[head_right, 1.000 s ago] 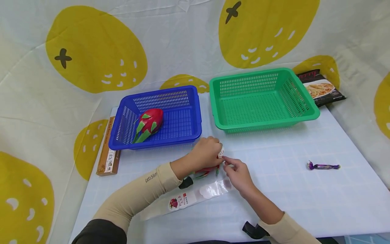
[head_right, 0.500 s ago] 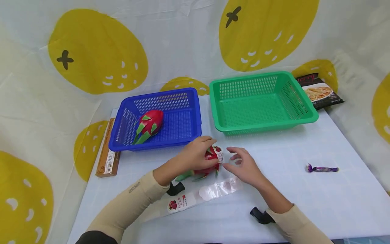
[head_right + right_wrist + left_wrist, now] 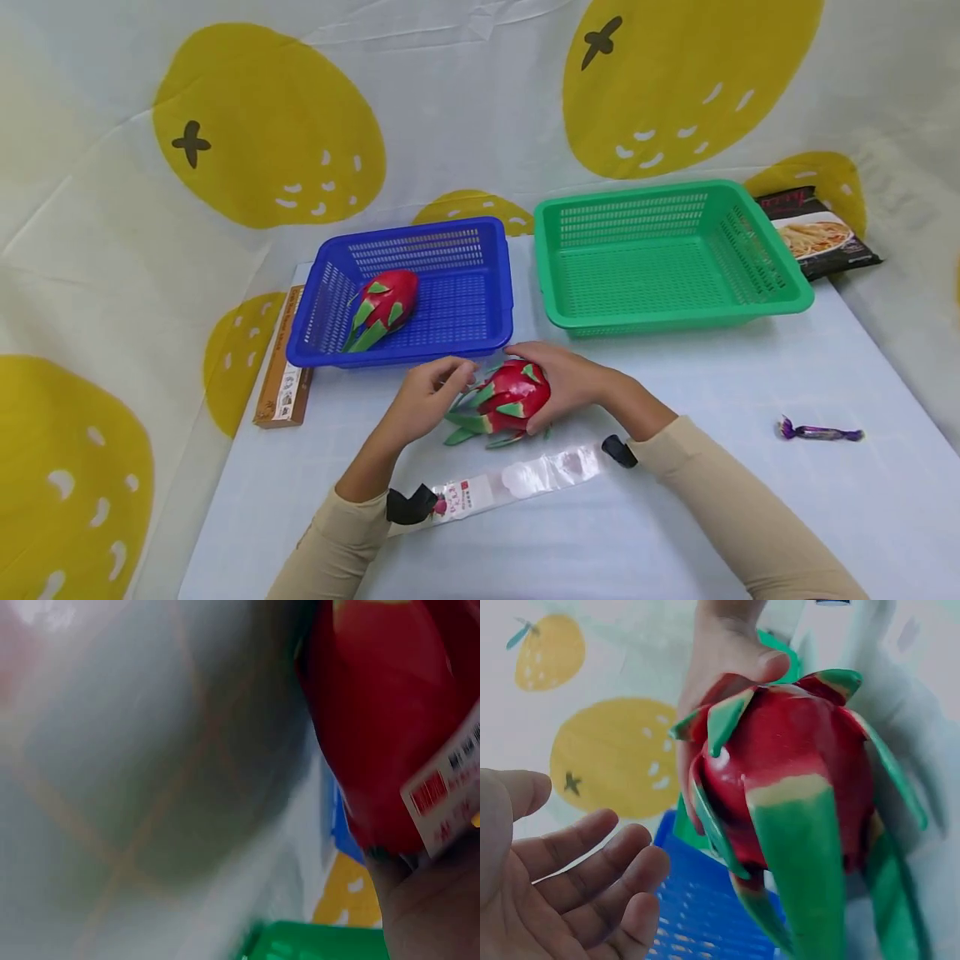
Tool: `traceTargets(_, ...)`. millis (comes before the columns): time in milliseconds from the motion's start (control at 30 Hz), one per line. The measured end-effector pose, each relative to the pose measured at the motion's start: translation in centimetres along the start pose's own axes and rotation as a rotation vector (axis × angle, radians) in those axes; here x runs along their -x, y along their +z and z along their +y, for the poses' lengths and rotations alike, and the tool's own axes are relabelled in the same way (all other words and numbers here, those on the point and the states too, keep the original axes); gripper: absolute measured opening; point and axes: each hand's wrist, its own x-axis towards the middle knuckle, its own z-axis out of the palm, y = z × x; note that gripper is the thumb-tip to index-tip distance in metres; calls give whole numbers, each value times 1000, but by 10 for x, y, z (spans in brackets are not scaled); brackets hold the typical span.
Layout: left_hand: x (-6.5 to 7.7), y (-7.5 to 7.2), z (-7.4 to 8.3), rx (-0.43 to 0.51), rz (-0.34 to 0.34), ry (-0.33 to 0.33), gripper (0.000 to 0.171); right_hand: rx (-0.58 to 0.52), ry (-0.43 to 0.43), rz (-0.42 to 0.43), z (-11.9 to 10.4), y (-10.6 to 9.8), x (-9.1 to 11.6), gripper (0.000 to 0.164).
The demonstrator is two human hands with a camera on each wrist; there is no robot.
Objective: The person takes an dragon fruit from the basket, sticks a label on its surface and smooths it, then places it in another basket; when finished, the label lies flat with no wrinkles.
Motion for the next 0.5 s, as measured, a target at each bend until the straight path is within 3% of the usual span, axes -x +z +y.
traceTargets(300, 14, 7, -16, 133, 35, -43, 37, -33, -10, 22, 9, 9, 3, 106)
traceTargets(500, 18, 8, -15, 157, 35, -97, 36, 101, -93, 65, 9, 11, 4, 97)
